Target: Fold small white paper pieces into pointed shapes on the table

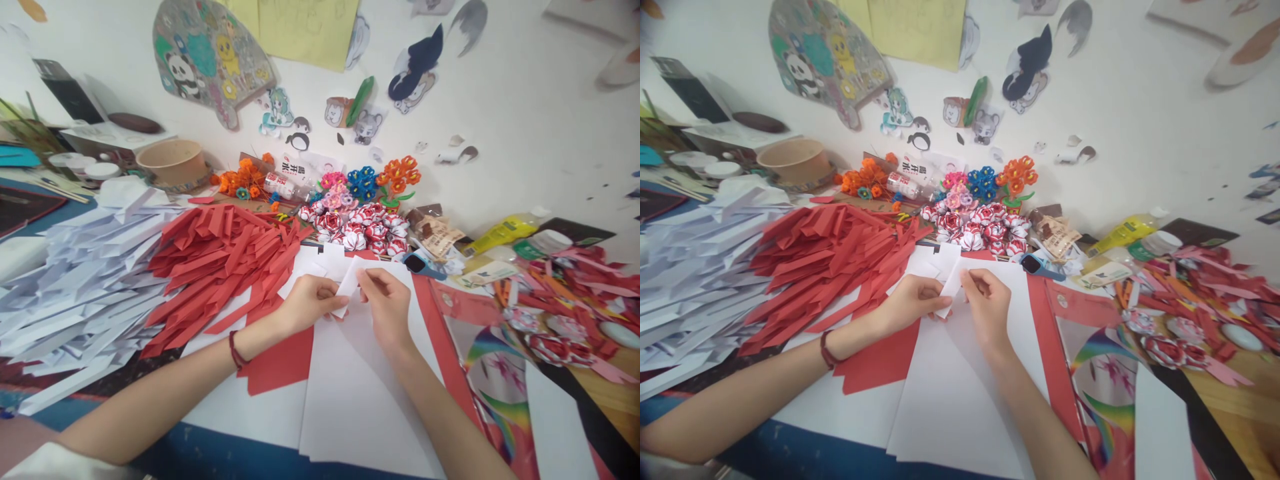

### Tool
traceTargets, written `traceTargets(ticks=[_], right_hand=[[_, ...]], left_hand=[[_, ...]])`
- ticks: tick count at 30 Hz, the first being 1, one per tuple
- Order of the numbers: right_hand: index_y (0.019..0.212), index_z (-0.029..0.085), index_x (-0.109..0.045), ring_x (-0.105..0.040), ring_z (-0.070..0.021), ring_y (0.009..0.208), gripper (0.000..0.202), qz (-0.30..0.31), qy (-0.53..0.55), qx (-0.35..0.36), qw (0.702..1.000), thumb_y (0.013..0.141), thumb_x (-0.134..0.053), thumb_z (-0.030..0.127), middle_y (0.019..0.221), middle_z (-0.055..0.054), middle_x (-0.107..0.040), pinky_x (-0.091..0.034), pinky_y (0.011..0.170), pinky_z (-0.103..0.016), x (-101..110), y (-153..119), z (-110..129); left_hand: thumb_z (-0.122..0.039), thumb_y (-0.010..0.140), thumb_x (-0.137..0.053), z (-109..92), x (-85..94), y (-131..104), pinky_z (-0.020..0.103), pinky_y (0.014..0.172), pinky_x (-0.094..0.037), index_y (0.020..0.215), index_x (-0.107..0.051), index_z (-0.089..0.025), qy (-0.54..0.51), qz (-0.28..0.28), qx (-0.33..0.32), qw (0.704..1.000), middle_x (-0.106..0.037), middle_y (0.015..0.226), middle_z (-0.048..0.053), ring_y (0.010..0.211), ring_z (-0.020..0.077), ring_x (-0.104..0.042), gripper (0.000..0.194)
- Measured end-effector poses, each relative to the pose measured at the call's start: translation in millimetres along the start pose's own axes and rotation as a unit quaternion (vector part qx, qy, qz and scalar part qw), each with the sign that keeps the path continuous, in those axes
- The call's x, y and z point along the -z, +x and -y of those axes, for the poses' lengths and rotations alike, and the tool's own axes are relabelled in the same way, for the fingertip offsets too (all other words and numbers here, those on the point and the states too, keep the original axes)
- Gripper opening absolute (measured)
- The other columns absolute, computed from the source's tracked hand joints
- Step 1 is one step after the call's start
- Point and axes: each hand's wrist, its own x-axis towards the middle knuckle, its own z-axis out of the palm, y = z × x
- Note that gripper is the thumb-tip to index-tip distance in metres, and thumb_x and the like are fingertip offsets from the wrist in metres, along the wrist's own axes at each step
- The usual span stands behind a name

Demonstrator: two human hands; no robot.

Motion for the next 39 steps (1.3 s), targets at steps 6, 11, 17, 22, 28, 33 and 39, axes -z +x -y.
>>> traceTargets(ticks=[6, 11, 17, 22, 28, 33, 39], right_hand=[[0.071, 0.017, -0.060, -0.043, -0.0094, 0.051, 0.022, 0.005, 0.003, -0.005, 1.000, 0.079, -0.065, 0.037, 0.055, 0.004, -0.048, -0.035, 0.050, -0.023, 0.4, 1.2, -1.5], [0.074, 0.018, -0.059, -0.044, -0.0091, 0.049, 0.022, 0.019, 0.024, -0.012, 0.999, 0.079, -0.066, 0.038, 0.055, 0.005, -0.049, -0.036, 0.048, -0.022, -0.7, 2.0, -3.4], [0.076, 0.018, -0.058, -0.045, -0.0087, 0.049, 0.022, 0.029, 0.037, -0.021, 0.999, 0.077, -0.068, 0.038, 0.056, 0.005, -0.050, -0.037, 0.048, -0.022, -1.5, 2.5, -4.0], [0.075, 0.017, -0.059, -0.046, -0.0088, 0.050, 0.023, 0.031, 0.040, -0.023, 0.998, 0.076, -0.069, 0.037, 0.059, 0.004, -0.052, -0.038, 0.049, -0.022, -0.7, 3.3, -4.2], [0.075, 0.016, -0.060, -0.047, -0.0094, 0.051, 0.023, 0.021, 0.028, -0.014, 0.999, 0.076, -0.069, 0.038, 0.059, 0.003, -0.053, -0.039, 0.050, -0.023, 1.7, 3.3, -4.8], [0.073, 0.016, -0.060, -0.047, -0.0094, 0.052, 0.023, 0.029, 0.016, -0.005, 0.999, 0.077, -0.068, 0.038, 0.057, 0.003, -0.053, -0.039, 0.051, -0.023, 2.3, 3.0, -4.7], [0.074, 0.016, -0.062, -0.048, -0.0093, 0.050, 0.023, 0.038, 0.005, -0.002, 0.999, 0.076, -0.069, 0.038, 0.057, 0.003, -0.055, -0.040, 0.050, -0.023, 1.7, 2.0, -4.0]], left_hand=[[-0.036, 0.074, -0.070, 2.3, -0.6, 0.6, 0.021, 0.055, -0.051, 0.073, -0.064, -0.011, -0.006, -0.009, 0.002, 1.000, -0.069, 0.066, 0.005, 0.060, 0.0148, -0.066, 0.026], [-0.037, 0.073, -0.069, 6.2, -0.8, 0.8, 0.026, 0.059, -0.054, 0.072, -0.061, -0.012, 0.003, -0.025, -0.006, 1.000, -0.068, 0.068, 0.005, 0.064, 0.0186, -0.068, 0.027], [-0.038, 0.072, -0.070, 5.9, -1.1, 1.1, 0.027, 0.058, -0.055, 0.067, -0.057, -0.013, 0.008, -0.035, -0.007, 0.999, -0.066, 0.064, 0.004, 0.062, 0.0190, -0.067, 0.029], [-0.040, 0.071, -0.070, 5.1, -1.2, 0.7, 0.027, 0.059, -0.055, 0.069, -0.057, -0.013, 0.001, -0.032, -0.001, 0.999, -0.066, 0.065, 0.003, 0.063, 0.0184, -0.067, 0.030], [-0.040, 0.070, -0.071, -0.7, -1.6, -1.8, 0.024, 0.054, -0.050, 0.069, -0.058, -0.012, 0.006, -0.024, 0.005, 1.000, -0.066, 0.063, 0.004, 0.059, 0.0179, -0.067, 0.031], [-0.040, 0.072, -0.069, 1.8, 0.5, -0.4, 0.021, 0.052, -0.046, 0.068, -0.057, -0.012, 0.014, -0.002, -0.008, 1.000, -0.063, 0.061, 0.001, 0.057, 0.0141, -0.063, 0.031], [-0.045, 0.078, -0.062, 5.6, 2.8, 3.0, 0.019, 0.052, -0.037, 0.077, -0.063, -0.011, 0.046, -0.031, -0.062, 0.997, -0.059, 0.068, 0.000, 0.059, 0.0088, -0.052, 0.034]])
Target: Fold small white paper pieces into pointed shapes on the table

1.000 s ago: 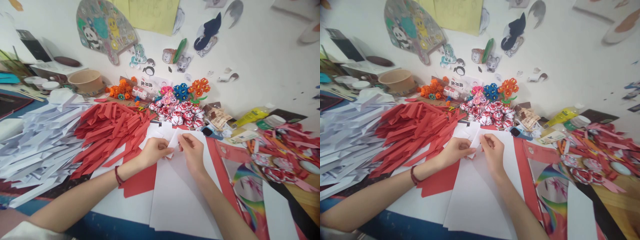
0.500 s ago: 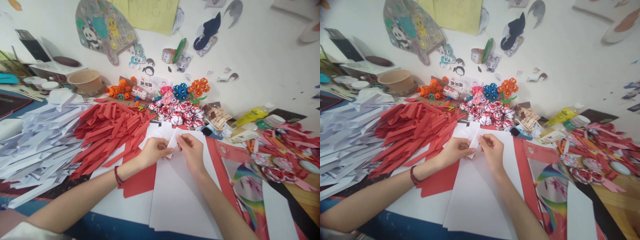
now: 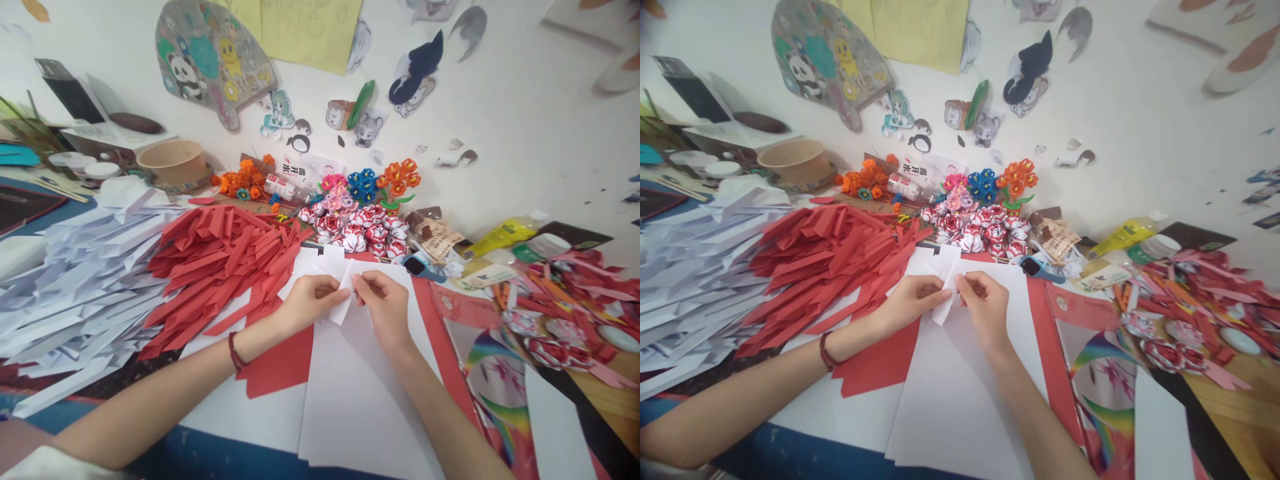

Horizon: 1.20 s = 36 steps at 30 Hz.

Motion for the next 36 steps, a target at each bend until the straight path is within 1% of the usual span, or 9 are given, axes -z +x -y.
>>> traceTargets(ticks=[2, 5, 10, 14, 17, 21, 23, 29, 36], right_hand=[[0.074, 0.016, -0.062, -0.048, -0.0095, 0.050, 0.024, 0.005, -0.003, -0.001, 1.000, 0.076, -0.069, 0.039, 0.057, 0.003, -0.055, -0.040, 0.050, -0.023, -0.2, -0.3, 0.2], [0.073, 0.016, -0.062, -0.048, -0.0097, 0.049, 0.025, 0.011, -0.002, 0.000, 1.000, 0.076, -0.069, 0.040, 0.056, 0.003, -0.054, -0.039, 0.049, -0.023, -0.5, -0.8, 0.5], [0.075, 0.017, -0.062, -0.048, -0.0097, 0.050, 0.026, 0.024, 0.021, -0.014, 0.999, 0.075, -0.068, 0.042, 0.058, 0.003, -0.054, -0.040, 0.050, -0.024, -1.5, -0.8, 0.8], [0.077, 0.016, -0.063, -0.049, -0.0102, 0.049, 0.029, 0.032, 0.032, -0.032, 0.998, 0.073, -0.070, 0.044, 0.059, 0.002, -0.056, -0.041, 0.049, -0.025, -1.9, 1.0, 1.4], [0.075, 0.016, -0.065, -0.049, -0.0105, 0.049, 0.029, 0.050, 0.013, -0.041, 0.998, 0.072, -0.071, 0.044, 0.059, 0.001, -0.058, -0.042, 0.049, -0.025, -0.9, 2.4, 3.0], [0.073, 0.016, -0.067, -0.051, -0.0103, 0.052, 0.025, 0.075, -0.011, -0.039, 0.996, 0.073, -0.070, 0.040, 0.062, 0.000, -0.060, -0.042, 0.052, -0.024, 0.6, 2.8, 4.7], [0.072, 0.016, -0.067, -0.051, -0.0104, 0.052, 0.024, 0.076, -0.014, -0.036, 0.996, 0.074, -0.070, 0.040, 0.062, 0.000, -0.060, -0.042, 0.052, -0.024, 0.8, 2.6, 4.5], [0.072, 0.017, -0.067, -0.052, -0.0108, 0.052, 0.026, 0.070, -0.016, -0.036, 0.997, 0.072, -0.070, 0.042, 0.063, 0.000, -0.062, -0.043, 0.051, -0.024, 0.1, 2.2, 2.2], [0.071, 0.017, -0.065, -0.052, -0.0110, 0.053, 0.024, 0.076, -0.026, -0.014, 0.997, 0.075, -0.068, 0.041, 0.061, 0.001, -0.059, -0.043, 0.053, -0.024, 1.2, 1.6, 2.6]], left_hand=[[-0.044, 0.077, -0.064, -0.5, 0.2, 0.5, 0.019, 0.053, -0.036, 0.078, -0.062, -0.011, -0.020, -0.005, 0.000, 1.000, -0.059, 0.070, 0.000, 0.060, 0.0085, -0.051, 0.034], [-0.043, 0.073, -0.069, -0.7, 0.1, 0.4, 0.018, 0.051, -0.034, 0.074, -0.060, -0.011, -0.041, -0.007, 0.005, 0.999, -0.057, 0.065, -0.001, 0.057, 0.0077, -0.049, 0.033], [-0.045, 0.068, -0.072, 2.0, 0.1, 0.5, 0.018, 0.049, -0.031, 0.070, -0.059, -0.012, -0.049, -0.020, 0.008, 0.999, -0.054, 0.062, -0.003, 0.053, 0.0065, -0.045, 0.035], [-0.046, 0.070, -0.070, 0.9, 1.4, 0.5, 0.018, 0.048, -0.029, 0.070, -0.059, -0.012, -0.036, -0.030, 0.003, 0.999, -0.054, 0.061, -0.002, 0.053, 0.0063, -0.043, 0.036], [-0.044, 0.073, -0.068, -1.8, 2.8, 0.1, 0.018, 0.048, -0.029, 0.071, -0.059, -0.011, -0.028, -0.039, 0.002, 0.999, -0.053, 0.061, -0.002, 0.054, 0.0064, -0.043, 0.034], [-0.043, 0.075, -0.066, -4.4, 3.4, 0.0, 0.018, 0.050, -0.031, 0.072, -0.061, -0.010, -0.013, -0.047, 0.002, 0.999, -0.055, 0.064, -0.001, 0.056, 0.0074, -0.044, 0.033], [-0.043, 0.075, -0.065, -4.9, 3.0, -0.1, 0.018, 0.050, -0.031, 0.071, -0.061, -0.011, -0.001, -0.047, 0.000, 0.999, -0.054, 0.063, 0.000, 0.056, 0.0077, -0.044, 0.033], [-0.045, 0.078, -0.060, -5.6, 2.2, -1.8, 0.019, 0.048, -0.026, 0.066, -0.059, -0.012, 0.047, -0.048, -0.021, 0.998, -0.047, 0.057, -0.002, 0.053, 0.0073, -0.036, 0.035], [-0.044, 0.078, -0.060, -5.3, 2.3, -0.9, 0.019, 0.048, -0.027, 0.066, -0.061, -0.012, 0.047, -0.042, -0.021, 0.998, -0.049, 0.058, -0.002, 0.054, 0.0076, -0.039, 0.034]])
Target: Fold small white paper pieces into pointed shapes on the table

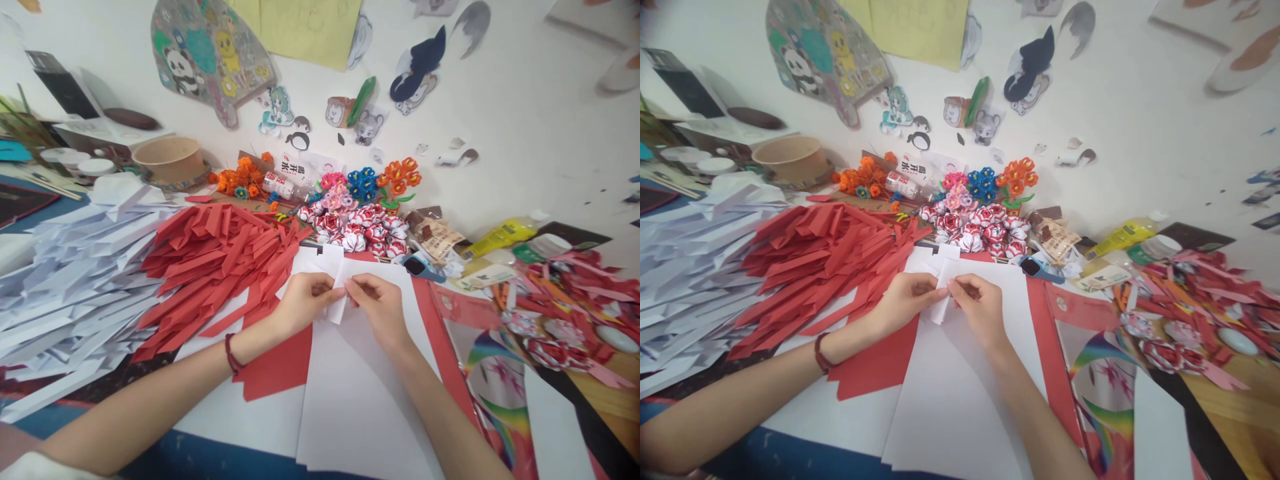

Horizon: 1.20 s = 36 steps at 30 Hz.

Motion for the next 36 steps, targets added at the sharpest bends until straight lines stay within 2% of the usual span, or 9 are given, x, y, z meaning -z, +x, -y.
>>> traceTargets(ticks=[9, 22, 36], right_hand=[[0.073, 0.017, -0.064, -0.051, -0.0110, 0.055, 0.022, -0.035, -0.015, 0.023, 0.999, 0.079, -0.065, 0.038, 0.060, 0.002, -0.056, -0.042, 0.055, -0.024, 0.9, -1.3, 0.0], [0.080, 0.018, -0.060, -0.056, -0.0123, 0.061, 0.020, -0.052, -0.037, 0.034, 0.997, 0.082, -0.062, 0.038, 0.070, 0.001, -0.059, -0.046, 0.060, -0.025, -5.3, -6.4, 0.1], [0.081, 0.019, -0.057, -0.054, -0.0120, 0.063, 0.021, -0.055, -0.047, 0.041, 0.996, 0.085, -0.058, 0.039, 0.072, 0.002, -0.057, -0.045, 0.057, -0.023, -9.6, -9.4, -0.8]], left_hand=[[-0.038, 0.070, -0.070, 2.9, -0.6, 1.8, 0.018, 0.048, -0.031, 0.066, -0.058, -0.011, -0.081, 0.060, 0.048, 0.994, -0.050, 0.058, -0.003, 0.052, 0.0068, -0.044, 0.030], [-0.043, 0.064, -0.075, 3.2, -0.3, 1.8, 0.018, 0.047, -0.030, 0.063, -0.057, -0.011, -0.069, 0.052, 0.050, 0.995, -0.052, 0.055, -0.002, 0.051, 0.0074, -0.045, 0.037], [-0.047, 0.065, -0.073, 3.1, -3.0, -0.1, 0.018, 0.046, -0.028, 0.062, -0.053, -0.013, -0.066, 0.034, 0.052, 0.996, -0.049, 0.053, -0.004, 0.049, 0.0066, -0.043, 0.040]])
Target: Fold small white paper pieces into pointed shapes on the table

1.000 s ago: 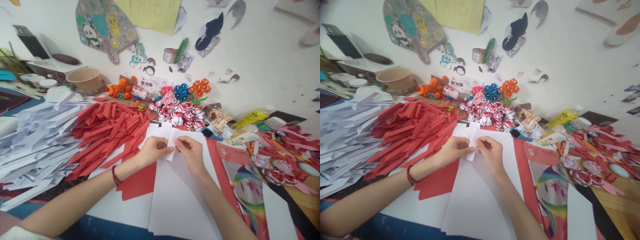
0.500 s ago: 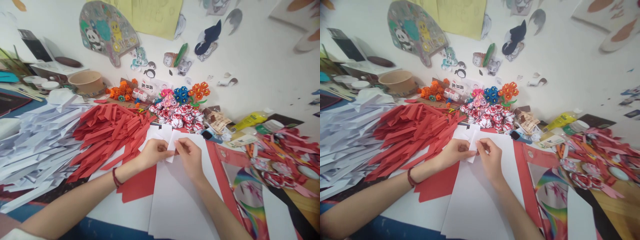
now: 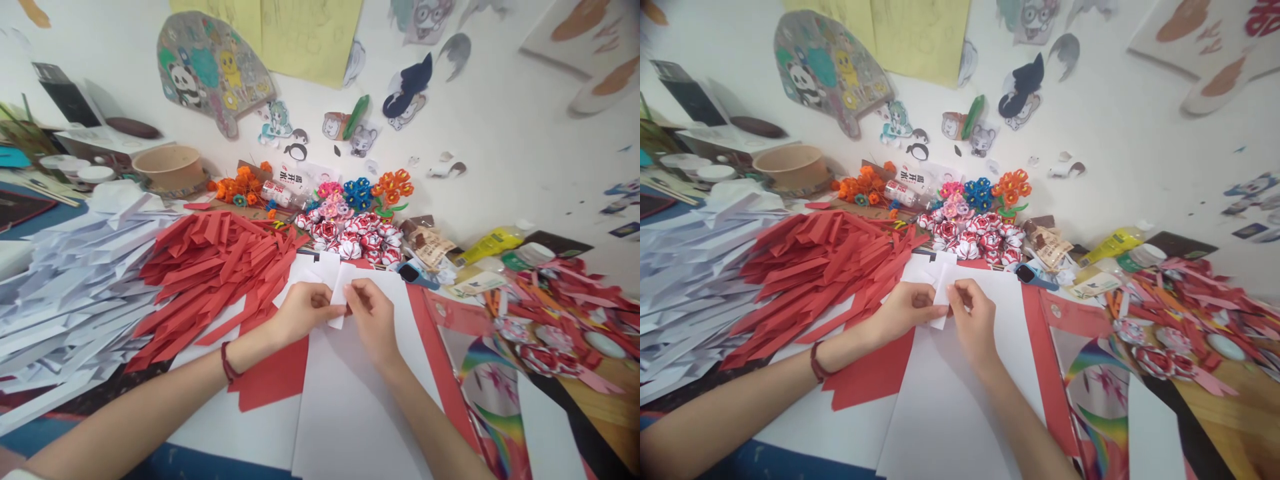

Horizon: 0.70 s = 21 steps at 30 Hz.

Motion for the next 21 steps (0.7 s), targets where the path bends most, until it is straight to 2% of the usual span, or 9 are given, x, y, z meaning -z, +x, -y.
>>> traceTargets(ticks=[6, 12, 21], right_hand=[[0.083, 0.020, -0.051, -0.047, -0.0092, 0.058, 0.016, -0.027, -0.094, 0.048, 0.994, 0.090, -0.050, 0.034, 0.065, 0.005, -0.052, -0.037, 0.054, -0.020, -5.5, -7.0, -0.4], [0.082, 0.020, -0.052, -0.047, -0.0094, 0.058, 0.016, -0.048, -0.102, 0.049, 0.992, 0.090, -0.051, 0.034, 0.065, 0.005, -0.052, -0.037, 0.055, -0.020, -5.7, -10.3, 0.3], [0.082, 0.019, -0.053, -0.048, -0.0102, 0.060, 0.018, -0.066, -0.095, 0.043, 0.992, 0.089, -0.051, 0.036, 0.066, 0.004, -0.053, -0.038, 0.056, -0.021, -7.6, -10.2, -1.0]], left_hand=[[-0.044, 0.066, -0.073, 4.4, -5.6, -2.4, 0.018, 0.046, -0.031, 0.061, -0.049, -0.014, -0.014, -0.008, -0.003, 1.000, -0.051, 0.054, -0.004, 0.050, 0.0073, -0.045, 0.039], [-0.043, 0.067, -0.072, 9.7, -6.8, -2.8, 0.020, 0.051, -0.038, 0.065, -0.052, -0.014, -0.029, -0.004, 0.003, 1.000, -0.054, 0.057, -0.002, 0.054, 0.0110, -0.054, 0.036], [-0.045, 0.067, -0.072, 0.2, -4.1, -5.0, 0.020, 0.049, -0.040, 0.061, -0.048, -0.015, -0.019, 0.031, 0.010, 0.999, -0.055, 0.054, -0.002, 0.054, 0.0147, -0.060, 0.039]])
